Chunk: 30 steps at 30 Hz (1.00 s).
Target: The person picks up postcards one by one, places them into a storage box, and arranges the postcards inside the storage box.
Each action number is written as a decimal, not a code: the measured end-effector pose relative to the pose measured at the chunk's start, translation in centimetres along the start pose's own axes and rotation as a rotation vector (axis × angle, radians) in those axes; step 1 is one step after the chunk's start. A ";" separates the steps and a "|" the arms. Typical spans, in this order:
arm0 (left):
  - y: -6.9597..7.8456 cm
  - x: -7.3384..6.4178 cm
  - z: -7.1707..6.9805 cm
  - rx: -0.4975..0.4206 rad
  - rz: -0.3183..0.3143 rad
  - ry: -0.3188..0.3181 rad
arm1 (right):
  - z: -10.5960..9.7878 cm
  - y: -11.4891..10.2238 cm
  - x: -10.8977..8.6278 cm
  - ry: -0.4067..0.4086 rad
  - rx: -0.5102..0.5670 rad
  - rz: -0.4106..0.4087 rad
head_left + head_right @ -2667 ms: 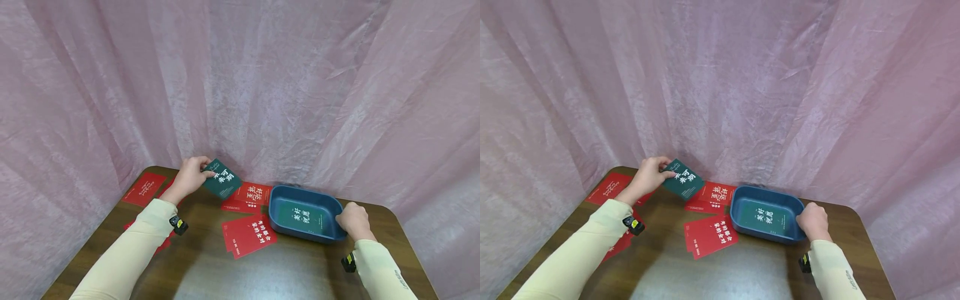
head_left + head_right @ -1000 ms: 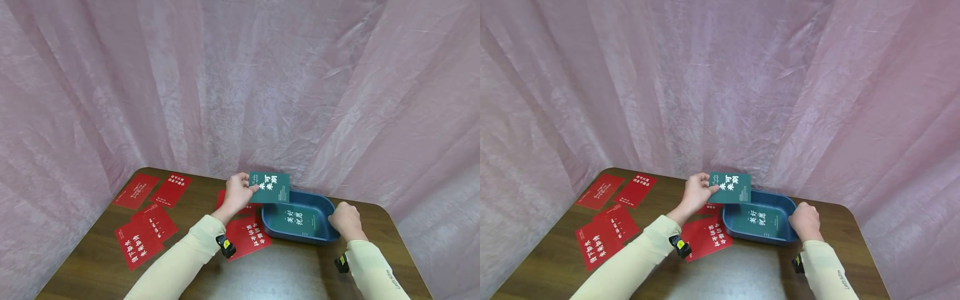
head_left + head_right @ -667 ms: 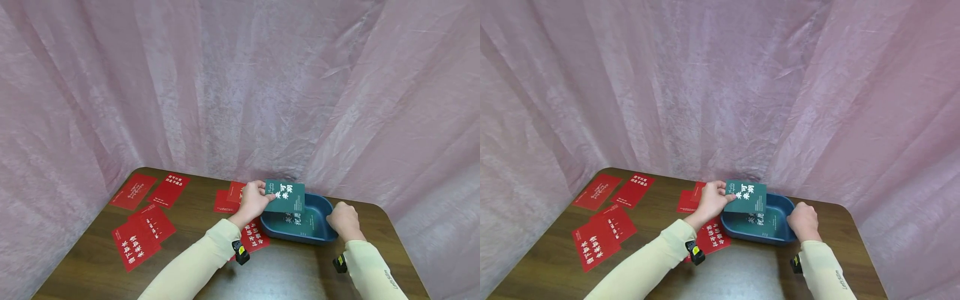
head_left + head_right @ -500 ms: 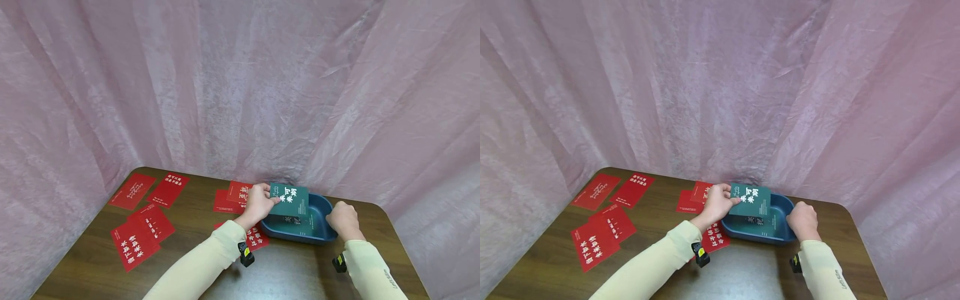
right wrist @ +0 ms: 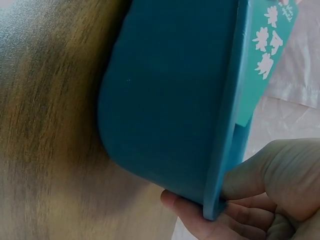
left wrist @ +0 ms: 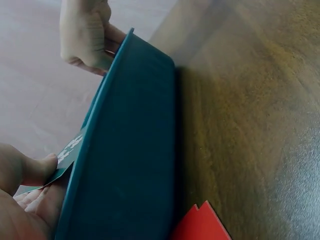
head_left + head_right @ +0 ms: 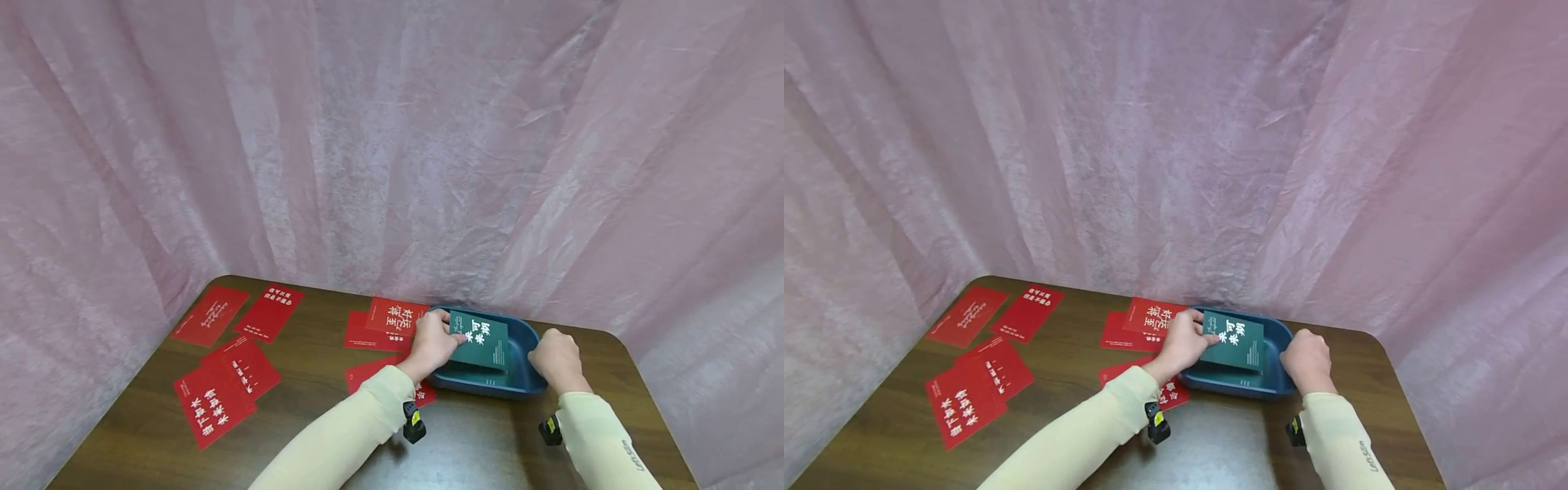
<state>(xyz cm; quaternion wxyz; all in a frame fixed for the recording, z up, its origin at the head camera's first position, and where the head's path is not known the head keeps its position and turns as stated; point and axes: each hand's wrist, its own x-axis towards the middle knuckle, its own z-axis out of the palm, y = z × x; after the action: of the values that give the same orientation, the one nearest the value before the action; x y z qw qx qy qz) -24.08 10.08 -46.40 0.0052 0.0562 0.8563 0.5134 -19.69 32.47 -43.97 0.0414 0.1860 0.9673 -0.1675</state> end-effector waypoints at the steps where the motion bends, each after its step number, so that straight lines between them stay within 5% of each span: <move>1: -0.1 0.0 0.1 0.009 -0.004 -0.003 | 0.0 0.0 0.0 -0.001 0.000 0.001; 14: -0.5 0.1 0.8 0.099 0.005 -0.062 | 0.0 -0.1 0.1 0.009 -0.011 0.016; 22: -0.4 0.2 1.5 0.240 0.004 -0.051 | -0.1 0.0 0.1 0.019 -0.026 -0.001; 30: -0.5 0.3 1.4 0.255 -0.031 -0.102 | 0.0 0.0 0.0 0.016 -0.018 -0.016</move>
<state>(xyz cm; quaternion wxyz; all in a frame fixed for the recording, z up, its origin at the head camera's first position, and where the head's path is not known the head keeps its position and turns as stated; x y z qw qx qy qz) -24.30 11.11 -47.48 0.0496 0.0691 0.9140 0.3968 -19.73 32.46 -43.94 0.0343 0.1794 0.9705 -0.1576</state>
